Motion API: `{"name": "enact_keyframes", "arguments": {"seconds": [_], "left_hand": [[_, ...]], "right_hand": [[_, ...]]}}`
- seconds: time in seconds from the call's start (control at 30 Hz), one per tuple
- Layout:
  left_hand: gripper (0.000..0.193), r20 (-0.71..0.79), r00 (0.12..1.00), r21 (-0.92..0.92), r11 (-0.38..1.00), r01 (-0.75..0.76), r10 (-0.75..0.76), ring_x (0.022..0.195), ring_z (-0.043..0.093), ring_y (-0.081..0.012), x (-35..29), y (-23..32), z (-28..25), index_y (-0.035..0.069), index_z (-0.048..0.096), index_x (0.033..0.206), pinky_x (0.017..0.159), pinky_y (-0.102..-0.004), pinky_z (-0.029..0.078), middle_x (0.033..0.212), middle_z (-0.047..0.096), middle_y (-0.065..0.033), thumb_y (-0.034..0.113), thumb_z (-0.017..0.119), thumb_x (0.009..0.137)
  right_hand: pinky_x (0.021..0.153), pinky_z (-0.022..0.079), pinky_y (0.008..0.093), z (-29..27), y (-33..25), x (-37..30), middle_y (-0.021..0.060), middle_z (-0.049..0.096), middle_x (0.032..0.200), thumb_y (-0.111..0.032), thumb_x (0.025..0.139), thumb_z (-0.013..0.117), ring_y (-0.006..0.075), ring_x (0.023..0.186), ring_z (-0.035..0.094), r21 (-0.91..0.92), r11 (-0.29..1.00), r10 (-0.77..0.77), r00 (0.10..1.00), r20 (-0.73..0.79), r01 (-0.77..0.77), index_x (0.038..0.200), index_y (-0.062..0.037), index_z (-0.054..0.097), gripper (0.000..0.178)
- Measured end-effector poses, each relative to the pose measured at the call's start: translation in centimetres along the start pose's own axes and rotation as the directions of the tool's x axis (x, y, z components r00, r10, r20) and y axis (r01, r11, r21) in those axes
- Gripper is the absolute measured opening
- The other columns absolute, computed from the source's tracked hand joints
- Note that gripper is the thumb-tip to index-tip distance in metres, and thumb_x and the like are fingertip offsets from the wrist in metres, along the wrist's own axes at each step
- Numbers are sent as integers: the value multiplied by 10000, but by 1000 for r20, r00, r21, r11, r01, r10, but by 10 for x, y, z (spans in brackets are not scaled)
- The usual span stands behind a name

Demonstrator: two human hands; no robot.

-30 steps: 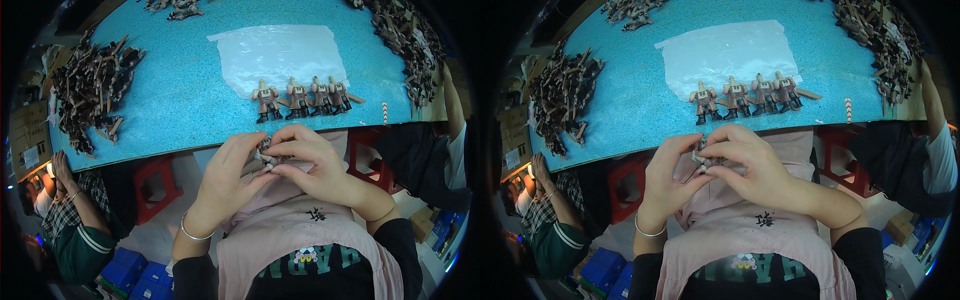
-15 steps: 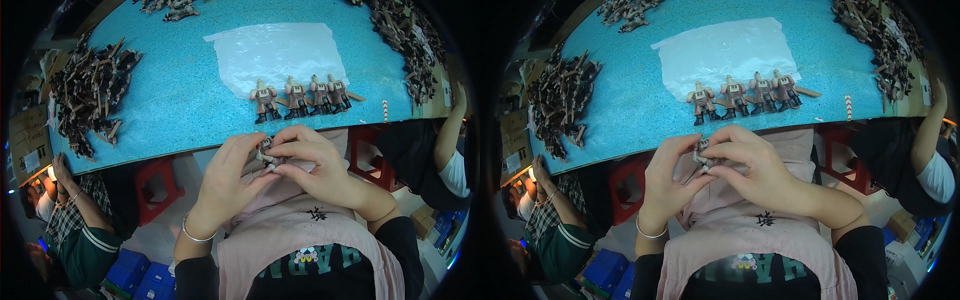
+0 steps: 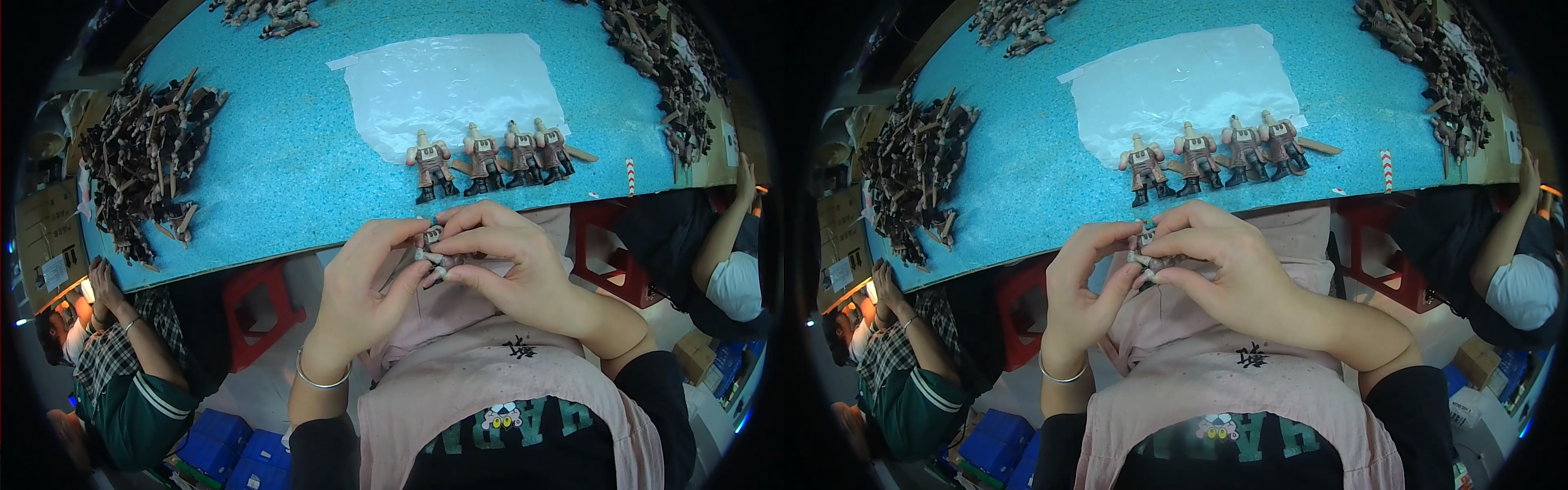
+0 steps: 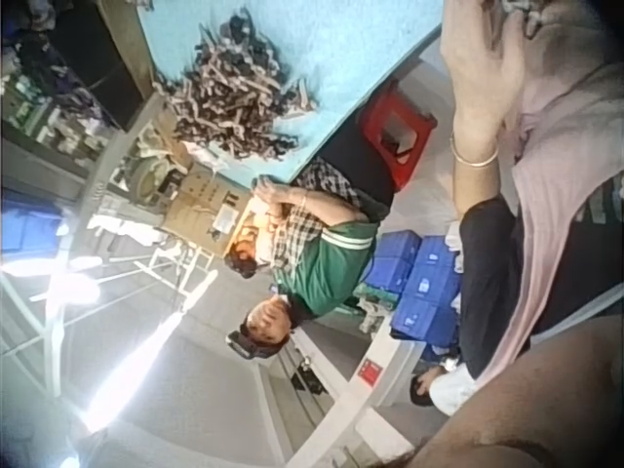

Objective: The person applies adhesive from a bottle onto toy figures and attaches limbs and accessories to the figures by hand.

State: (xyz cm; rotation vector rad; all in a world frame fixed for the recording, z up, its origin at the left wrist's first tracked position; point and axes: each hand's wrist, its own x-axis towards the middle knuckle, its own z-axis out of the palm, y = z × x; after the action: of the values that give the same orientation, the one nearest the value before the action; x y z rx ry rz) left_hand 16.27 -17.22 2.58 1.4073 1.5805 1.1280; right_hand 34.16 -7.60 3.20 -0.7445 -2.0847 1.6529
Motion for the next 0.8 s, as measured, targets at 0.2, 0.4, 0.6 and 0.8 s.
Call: {"name": "enact_keyframes", "arguments": {"seconds": [0.2, 0.4, 0.6, 0.8], "left_hand": [[230, -58, 995, 37, 996, -85, 87, 907, 649, -241, 1, -3, 7, -12, 659, 992, 789, -309, 522, 953, 655, -137, -27, 684, 764], [239, -178, 983, -50, 997, -62, 52, 919, 646, -223, -9, -13, 16, -11, 663, 995, 785, -299, 524, 968, 651, -134, -38, 698, 759], [253, -326, 945, -303, 950, -76, -28, 951, 614, -223, -28, -14, 26, -37, 632, 1034, 804, -295, 518, 1060, 599, -157, -28, 692, 788], [249, -286, 953, -99, 987, -130, 97, 950, 599, -216, -40, -7, 23, -47, 622, 1010, 801, -298, 503, 1103, 577, -166, 15, 711, 786]], "right_hand": [[755, 496, 316, -1, 3, 2, 112, 593, 967, -19, 736, 703, 254, 907, 607, 4, 999, -43, 999, -28, 43, 964, -5, 669, 230], [780, 493, 321, -3, -1, 0, 120, 581, 1010, 1, 733, 694, 255, 931, 600, -52, 994, -99, 995, -10, 98, 1009, -6, 646, 279], [837, 471, 306, 4, -4, -18, 87, 565, 1049, -6, 806, 656, 174, 985, 565, 108, 994, 2, 950, -312, 34, 1236, -27, 487, 462], [710, 458, 226, -2, -8, -24, 27, 575, 854, -184, 979, 497, 83, 781, 552, 604, 705, 254, 927, 275, -372, 948, 0, 542, 192]]}}
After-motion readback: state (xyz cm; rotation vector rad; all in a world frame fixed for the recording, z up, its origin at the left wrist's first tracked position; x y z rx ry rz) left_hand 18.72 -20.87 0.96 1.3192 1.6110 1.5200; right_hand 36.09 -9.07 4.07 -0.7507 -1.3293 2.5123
